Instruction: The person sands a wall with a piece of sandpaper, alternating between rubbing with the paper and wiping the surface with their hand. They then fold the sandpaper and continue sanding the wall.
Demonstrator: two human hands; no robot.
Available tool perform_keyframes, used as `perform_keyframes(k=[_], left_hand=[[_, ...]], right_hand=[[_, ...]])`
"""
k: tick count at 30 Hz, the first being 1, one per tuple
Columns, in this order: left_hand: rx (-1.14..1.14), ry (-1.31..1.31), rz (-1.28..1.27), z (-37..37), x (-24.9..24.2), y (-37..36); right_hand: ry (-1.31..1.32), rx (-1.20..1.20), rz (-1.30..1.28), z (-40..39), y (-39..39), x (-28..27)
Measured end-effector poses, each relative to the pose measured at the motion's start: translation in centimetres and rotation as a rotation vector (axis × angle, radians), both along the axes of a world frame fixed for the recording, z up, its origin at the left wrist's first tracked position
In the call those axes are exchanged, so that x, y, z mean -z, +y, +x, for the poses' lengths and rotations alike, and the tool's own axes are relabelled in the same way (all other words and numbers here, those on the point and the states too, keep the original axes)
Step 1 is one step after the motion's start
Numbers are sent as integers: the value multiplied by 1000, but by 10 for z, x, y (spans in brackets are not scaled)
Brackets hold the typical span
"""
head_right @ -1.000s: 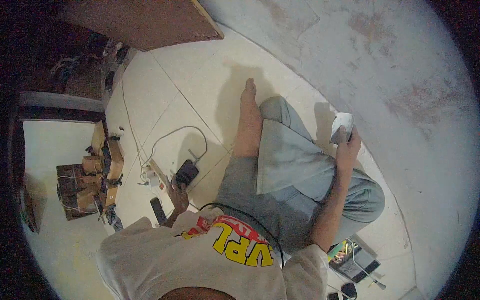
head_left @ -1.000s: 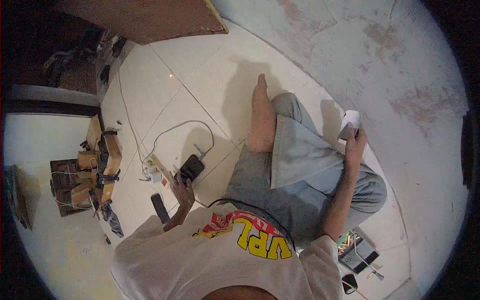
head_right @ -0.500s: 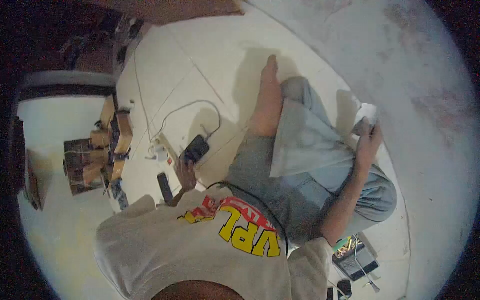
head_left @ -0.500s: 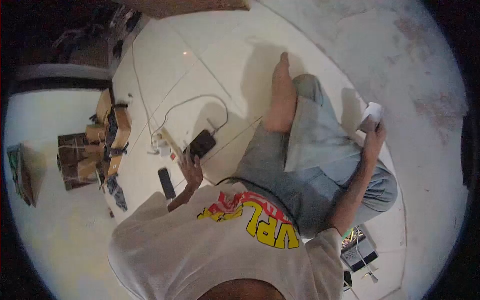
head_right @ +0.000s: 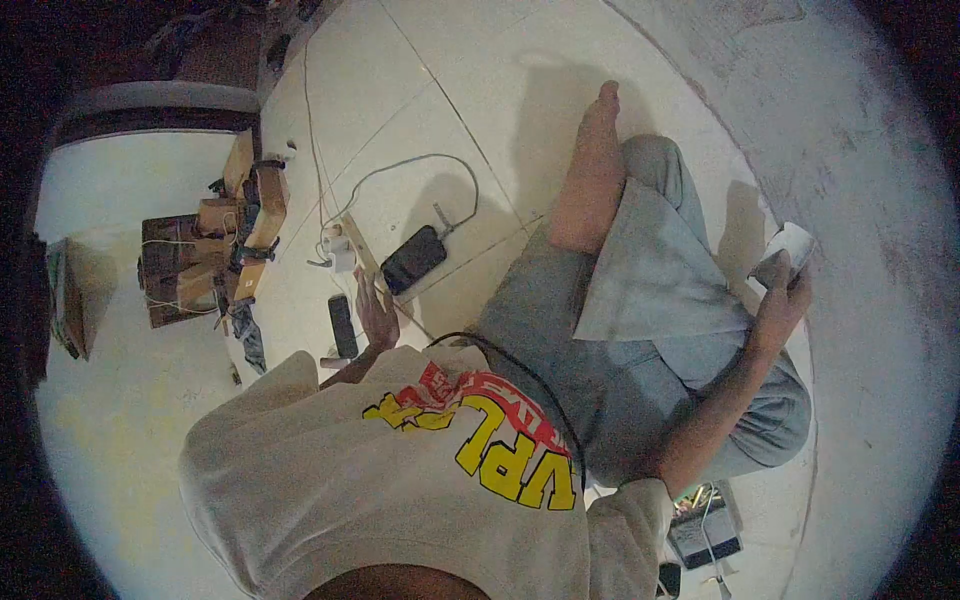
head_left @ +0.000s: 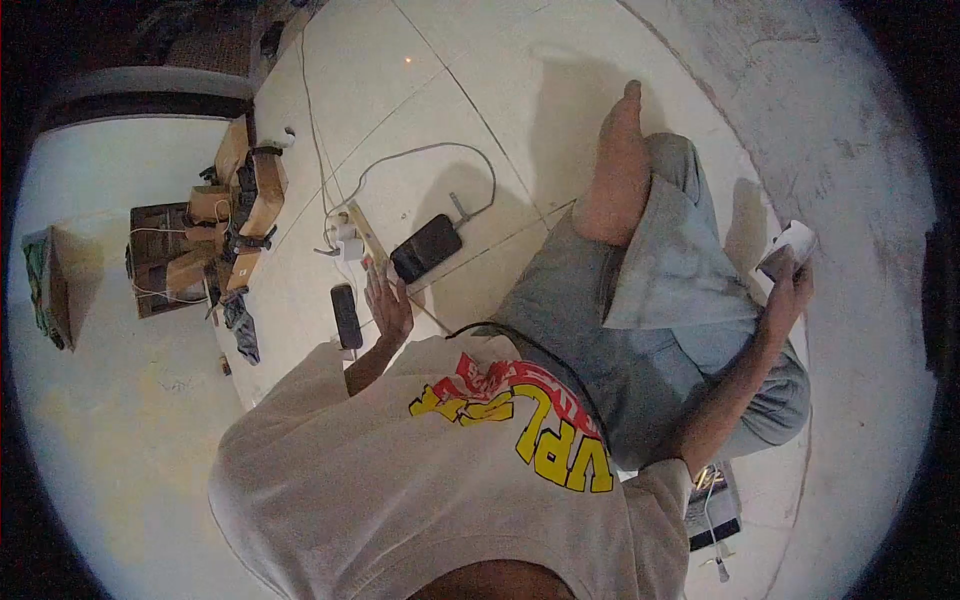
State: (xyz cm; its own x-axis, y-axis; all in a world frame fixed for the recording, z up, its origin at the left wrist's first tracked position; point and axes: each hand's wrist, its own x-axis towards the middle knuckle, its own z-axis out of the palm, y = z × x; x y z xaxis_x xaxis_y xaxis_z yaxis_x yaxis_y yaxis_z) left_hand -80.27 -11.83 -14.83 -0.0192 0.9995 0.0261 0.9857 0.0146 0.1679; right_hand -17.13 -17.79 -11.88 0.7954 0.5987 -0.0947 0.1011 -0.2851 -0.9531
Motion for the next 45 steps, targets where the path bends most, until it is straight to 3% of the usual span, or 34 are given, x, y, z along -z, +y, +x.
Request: perform_keyframes(k=[8,13,16,29,38,40,41,42,44,45], left_hand=[[12,30,-1,-6,8,1],[-24,43,-18,-11,9,-4],[-41,32,7,-15,12,-8],[-75,94,3,-6,6,-8],[-7,31,152,11,-1,8],[-217,-54,-219,47,-37,25],[-3,-121,-21,54,-35,32],[0,-124,-20,64,-33,44],[465,-258,202,125,-65,69],[555,-252,249,157,-80,74]], right_hand=[[-12,-1,3,-2,1,-4],[-48,-22,-146,1,-2,-5],[24,-72,77,-4,-1,-7],[16,5,-21,-4,0,-7],[-72,-59,-26,9,-5,9],[-33,-52,-87,12,-7,11],[-36,-50,-85,5,-4,4],[-22,4,-49,-3,-2,-2],[-16,59,-15,-5,0,-3],[30,78,-50,-2,-2,6]])
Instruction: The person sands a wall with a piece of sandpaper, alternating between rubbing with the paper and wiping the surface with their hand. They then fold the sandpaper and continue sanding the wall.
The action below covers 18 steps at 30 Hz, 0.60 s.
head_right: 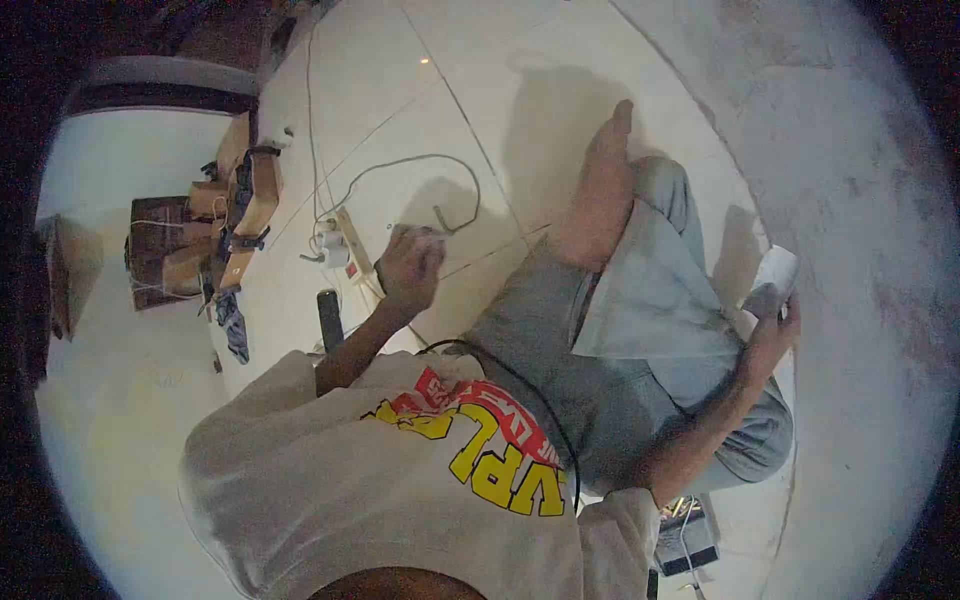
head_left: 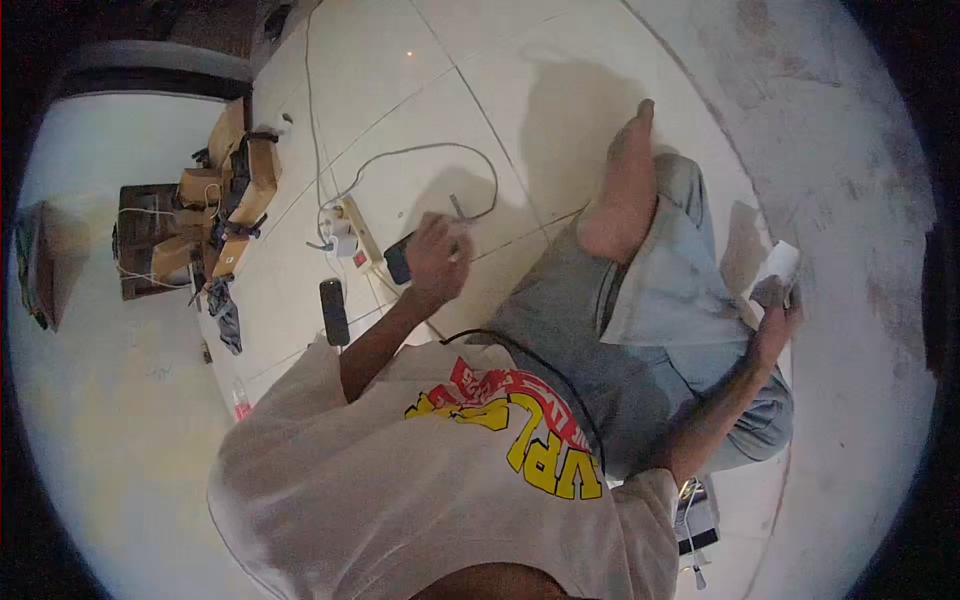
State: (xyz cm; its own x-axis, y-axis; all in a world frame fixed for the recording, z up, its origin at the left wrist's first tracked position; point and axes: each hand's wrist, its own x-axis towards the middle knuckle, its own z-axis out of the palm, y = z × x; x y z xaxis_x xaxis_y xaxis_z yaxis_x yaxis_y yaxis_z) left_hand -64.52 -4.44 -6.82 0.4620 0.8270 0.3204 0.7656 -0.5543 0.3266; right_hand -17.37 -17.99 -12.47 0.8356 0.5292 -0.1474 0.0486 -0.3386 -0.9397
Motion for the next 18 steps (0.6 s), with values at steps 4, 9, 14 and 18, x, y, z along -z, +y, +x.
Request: perform_keyframes(k=[4,9,14,18], left_hand=[[422,-155,20,129,-31,8],[817,-140,-107,274,-32,-25],[862,115,-113,353,-14,-44],[817,209,-146,376,-18,-51]], right_hand=[[-54,-127,86,4,-3,-7],[-72,35,13,-6,-2,-29],[-153,106,139,-8,-1,-33],[-198,185,117,-9,-1,-26]])
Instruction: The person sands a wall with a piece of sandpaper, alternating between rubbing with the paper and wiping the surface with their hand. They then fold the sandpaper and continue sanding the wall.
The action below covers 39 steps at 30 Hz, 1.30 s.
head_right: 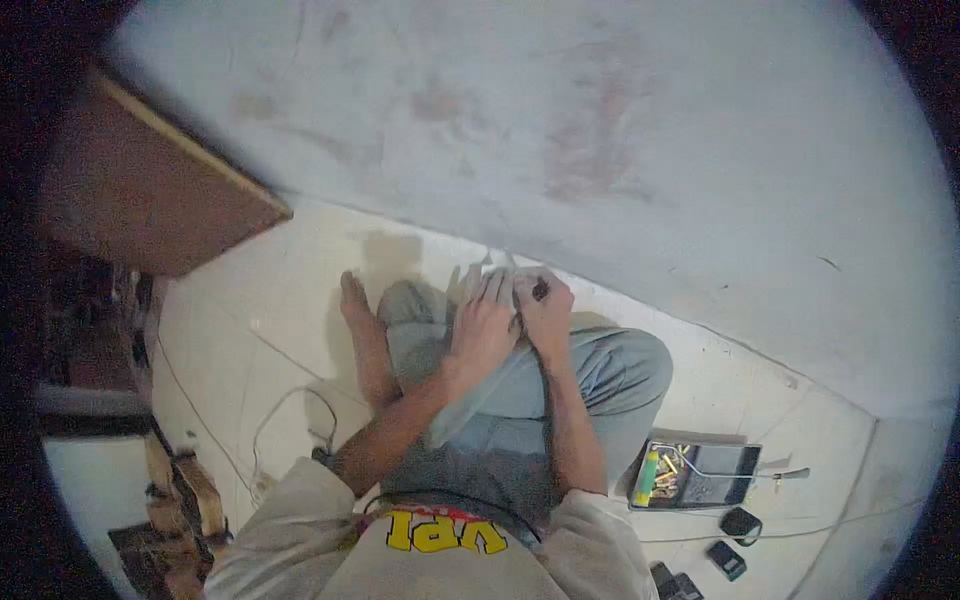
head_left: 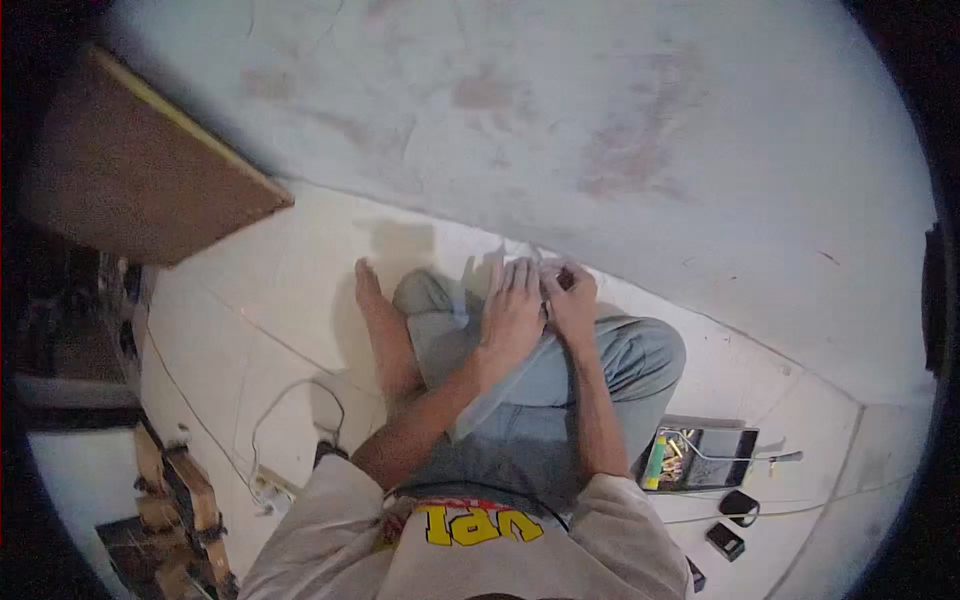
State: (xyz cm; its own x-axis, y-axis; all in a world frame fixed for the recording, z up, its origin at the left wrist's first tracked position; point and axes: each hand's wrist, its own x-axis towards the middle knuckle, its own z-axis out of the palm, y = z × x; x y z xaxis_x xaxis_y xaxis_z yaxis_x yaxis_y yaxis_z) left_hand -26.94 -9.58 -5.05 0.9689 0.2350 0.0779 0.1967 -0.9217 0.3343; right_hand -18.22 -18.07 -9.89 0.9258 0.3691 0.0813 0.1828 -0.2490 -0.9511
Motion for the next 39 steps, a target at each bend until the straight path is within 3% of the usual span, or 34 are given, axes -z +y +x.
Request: perform_keyframes(k=[3,6,9,11,14,17,20,22,23,25,28,31,34,37,39], left_hand=[[8,-85,29,0,15,-2],[-88,-61,-243,3,17,0],[-94,-168,-312,2,12,5],[-47,-234,-187,4,2,13],[-95,-64,-287,9,-22,25],[-138,-493,-245,17,-57,47],[-122,-963,-252,40,-132,59],[-178,-989,52,59,-179,71],[-176,-1002,62,72,-191,74],[82,-1087,357,95,-213,75],[215,-1048,465,120,-240,55],[177,-1093,390,141,-257,37],[215,-1136,414,149,-282,28],[227,-1064,472,144,-269,33],[270,-1074,440,145,-227,42]], right_hand=[[65,10,100,-2,1,1],[145,-56,186,-4,-1,-2],[165,-152,169,0,-3,-5],[218,-144,294,-5,0,-20],[354,-124,468,-7,-2,-32],[374,-124,549,-3,-3,-21],[304,-134,483,3,0,5],[188,-78,429,6,7,20],[176,-85,438,5,7,20],[91,-80,281,4,5,18],[73,-92,259,-1,1,3],[107,-58,266,-6,-3,-19],[54,-48,241,-1,-1,-8],[80,-71,235,-5,1,-11],[79,-55,236,-3,1,-10]])
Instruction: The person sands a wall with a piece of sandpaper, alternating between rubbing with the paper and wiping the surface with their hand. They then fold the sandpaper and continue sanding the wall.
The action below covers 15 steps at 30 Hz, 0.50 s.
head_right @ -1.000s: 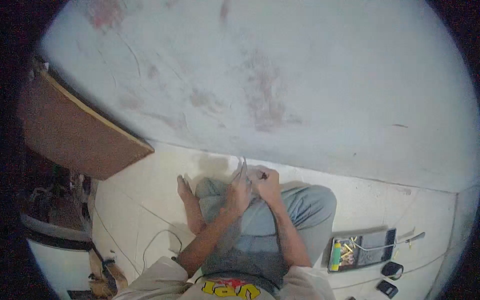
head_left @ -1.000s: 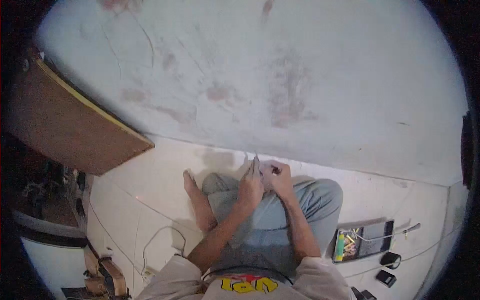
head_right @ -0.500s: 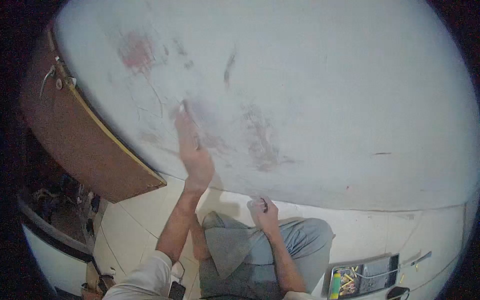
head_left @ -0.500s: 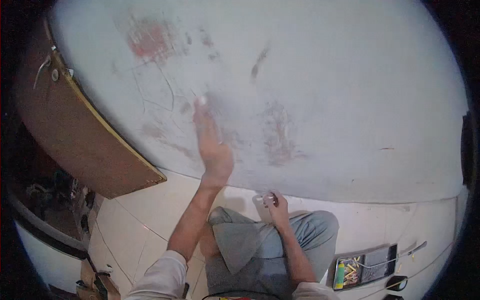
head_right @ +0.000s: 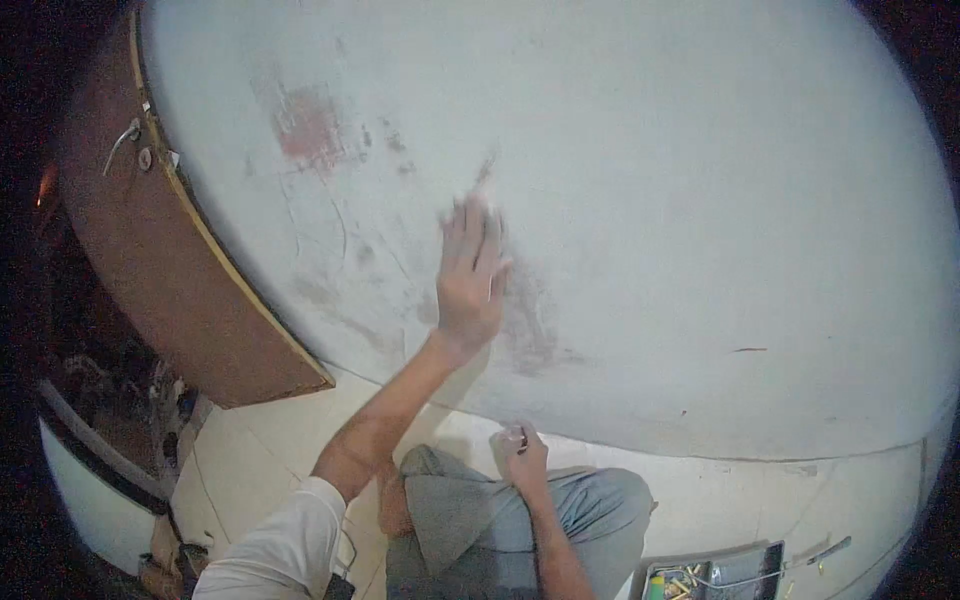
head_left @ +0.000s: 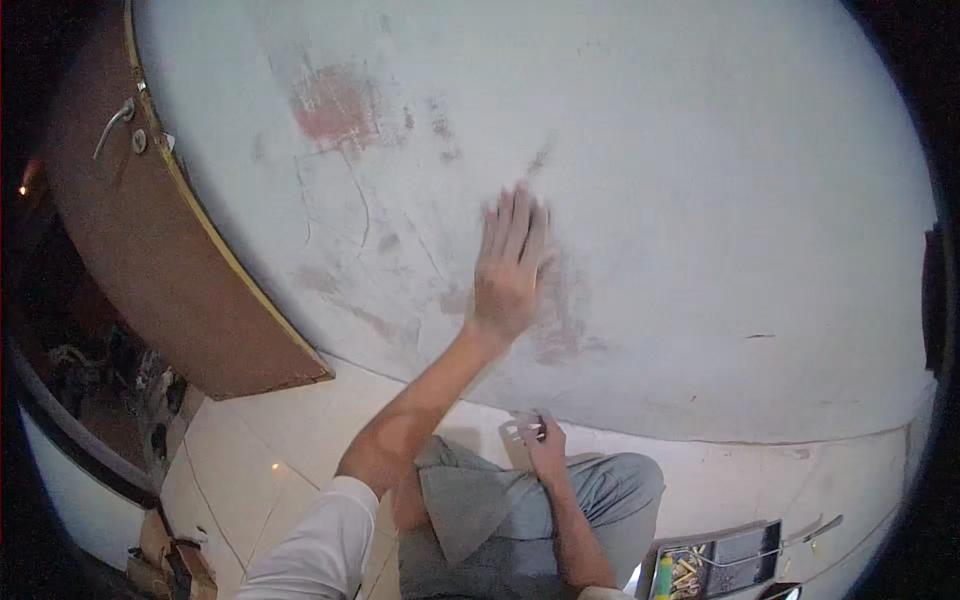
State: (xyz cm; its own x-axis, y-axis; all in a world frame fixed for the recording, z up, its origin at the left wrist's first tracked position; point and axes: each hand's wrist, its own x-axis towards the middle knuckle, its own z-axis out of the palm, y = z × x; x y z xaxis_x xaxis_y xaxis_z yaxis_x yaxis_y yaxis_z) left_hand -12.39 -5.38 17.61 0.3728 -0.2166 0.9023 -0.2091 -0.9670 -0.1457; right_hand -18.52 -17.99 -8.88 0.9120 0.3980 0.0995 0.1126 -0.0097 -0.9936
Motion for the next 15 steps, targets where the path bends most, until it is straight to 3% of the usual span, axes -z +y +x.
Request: perform_keyframes(k=[3,15], left_hand=[[96,-116,32,13,61,23],[78,39,-9,-3,93,32]], right_hand=[[-51,29,-9,-1,-1,11],[-55,-22,-30,-3,0,3]])
